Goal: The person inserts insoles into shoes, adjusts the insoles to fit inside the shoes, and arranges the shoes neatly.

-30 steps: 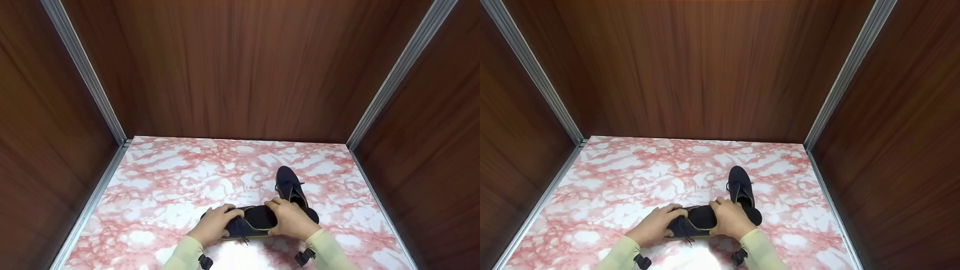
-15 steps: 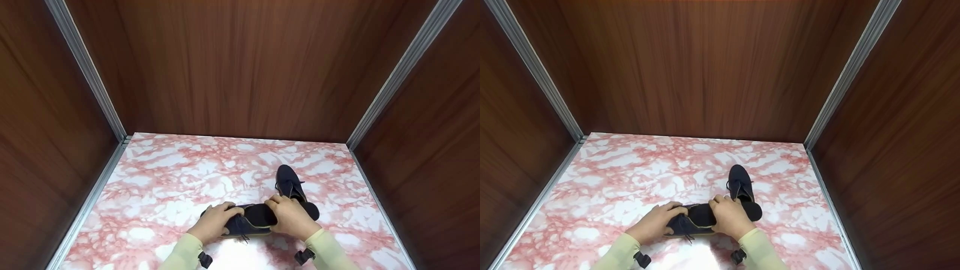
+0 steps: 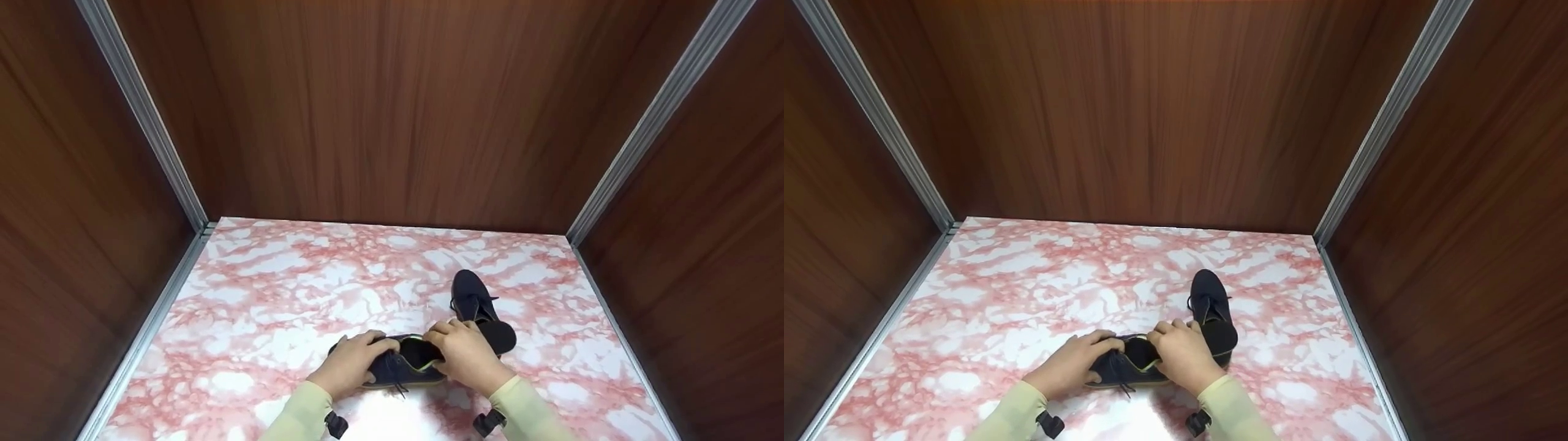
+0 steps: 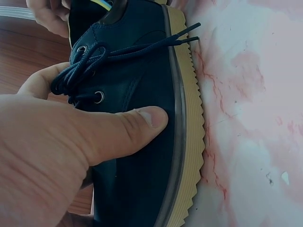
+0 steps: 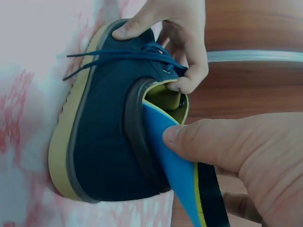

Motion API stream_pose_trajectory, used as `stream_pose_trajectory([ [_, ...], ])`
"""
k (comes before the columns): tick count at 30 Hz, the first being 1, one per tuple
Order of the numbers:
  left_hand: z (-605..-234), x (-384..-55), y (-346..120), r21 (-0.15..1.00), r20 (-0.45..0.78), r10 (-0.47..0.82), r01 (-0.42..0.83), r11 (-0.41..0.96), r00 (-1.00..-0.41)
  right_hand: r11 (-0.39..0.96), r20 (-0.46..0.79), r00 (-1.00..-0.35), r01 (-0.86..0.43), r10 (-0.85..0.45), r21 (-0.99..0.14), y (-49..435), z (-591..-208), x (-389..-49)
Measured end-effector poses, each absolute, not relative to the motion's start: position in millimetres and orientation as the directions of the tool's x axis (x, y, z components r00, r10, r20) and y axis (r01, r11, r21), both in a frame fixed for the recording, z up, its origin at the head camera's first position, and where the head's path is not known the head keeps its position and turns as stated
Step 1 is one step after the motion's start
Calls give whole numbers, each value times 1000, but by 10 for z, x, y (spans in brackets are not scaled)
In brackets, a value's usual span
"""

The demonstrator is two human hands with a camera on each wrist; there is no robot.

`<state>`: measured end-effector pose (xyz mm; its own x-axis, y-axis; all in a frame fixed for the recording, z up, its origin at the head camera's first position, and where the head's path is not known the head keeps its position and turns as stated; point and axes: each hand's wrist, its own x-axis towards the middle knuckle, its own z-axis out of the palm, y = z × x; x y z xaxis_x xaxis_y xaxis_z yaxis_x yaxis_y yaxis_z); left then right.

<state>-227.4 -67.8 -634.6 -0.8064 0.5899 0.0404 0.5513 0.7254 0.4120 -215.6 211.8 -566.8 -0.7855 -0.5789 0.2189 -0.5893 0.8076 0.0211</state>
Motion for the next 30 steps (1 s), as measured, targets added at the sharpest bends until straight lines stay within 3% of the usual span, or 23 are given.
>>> stream_pose_trajectory([
  [6,-6373,-2273,-663,429,33,586,541,723,-810,814,196,-809,-575,-553,-76,2097,-5750,-2182],
  [13,-6374,-2281,-676,419,44,584,545,726,-811,813,211,-812,-573,-544,-105,2107,-5812,-2198],
  [20,-6368,-2280,-682,433,33,584,538,723,-811,839,119,-859,-512,-498,-183,2170,-5848,-2182],
  [30,-6361,-2283,-689,436,39,589,545,717,-807,861,111,-878,-478,-466,-172,2330,-5790,-2184],
])
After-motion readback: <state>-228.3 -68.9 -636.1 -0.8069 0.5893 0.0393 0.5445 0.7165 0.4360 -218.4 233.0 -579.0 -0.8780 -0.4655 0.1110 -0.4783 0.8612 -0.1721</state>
